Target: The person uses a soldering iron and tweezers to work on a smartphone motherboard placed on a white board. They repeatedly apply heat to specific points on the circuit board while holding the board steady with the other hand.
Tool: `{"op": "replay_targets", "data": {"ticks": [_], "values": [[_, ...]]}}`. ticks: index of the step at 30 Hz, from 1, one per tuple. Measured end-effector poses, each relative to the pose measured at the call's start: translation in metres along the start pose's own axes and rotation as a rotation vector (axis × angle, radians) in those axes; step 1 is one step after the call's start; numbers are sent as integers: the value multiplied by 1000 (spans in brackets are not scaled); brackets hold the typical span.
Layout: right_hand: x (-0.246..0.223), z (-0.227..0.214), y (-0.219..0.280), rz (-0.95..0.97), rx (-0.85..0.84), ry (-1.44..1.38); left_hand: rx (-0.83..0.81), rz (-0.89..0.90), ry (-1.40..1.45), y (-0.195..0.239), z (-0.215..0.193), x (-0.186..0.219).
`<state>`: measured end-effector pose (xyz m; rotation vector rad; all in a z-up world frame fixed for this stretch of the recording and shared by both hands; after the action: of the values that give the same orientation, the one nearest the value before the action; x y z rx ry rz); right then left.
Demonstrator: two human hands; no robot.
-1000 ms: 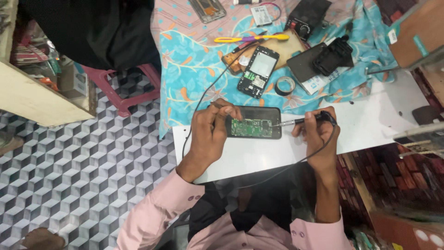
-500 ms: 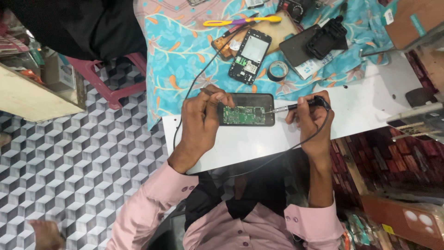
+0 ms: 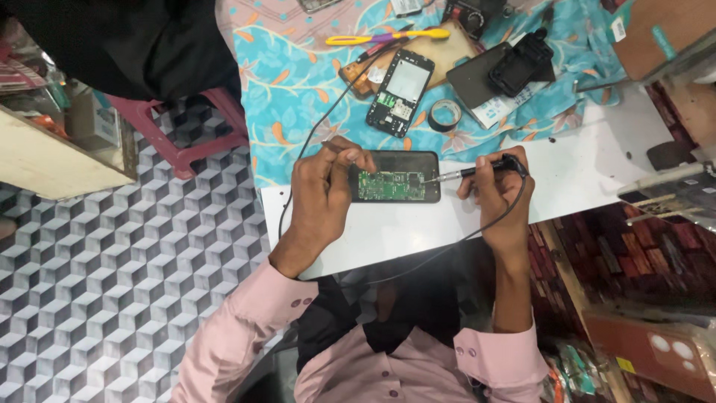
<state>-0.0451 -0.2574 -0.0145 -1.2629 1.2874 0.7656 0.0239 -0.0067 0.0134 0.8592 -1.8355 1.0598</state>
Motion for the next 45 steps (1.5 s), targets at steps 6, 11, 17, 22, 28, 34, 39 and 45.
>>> {"op": "replay_targets", "data": {"ticks": [6,11,17,22,28,34,39,45], "values": [[1,-1,-1,-16,-8,-42,31,183,47,0,0,3],[0,2,-3,-15,-8,-74,31,194,67,4,-1,2],[-1,1,-1,-8,0,-51,16,138,31,4,-1,-2],[-4,2,-2,-9,6,-15,10,173,179,3,1,-2],[-6,3,-5,-21,-19,-15,-6,121,270,3,0,-7],[-1,2,-6,-47,-43,-94,1,185,312,5,3,-10],[1,2,0,-36,-27,-111,-15,137,303,9,3,-13],[-1,2,-3,1,72,-80,45,166,180,5,2,-4]]}}
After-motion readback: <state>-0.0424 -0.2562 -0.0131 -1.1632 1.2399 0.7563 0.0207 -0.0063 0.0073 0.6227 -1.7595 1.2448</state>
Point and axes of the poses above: each hand's wrist, its own y-axis away from the middle knuckle, its own z-axis out of the palm, x = y × z, the point moved 3 cm from there along -y, towards the middle knuckle, and after that the axes turned 10 degrees about -x, right-handed, at the moved point
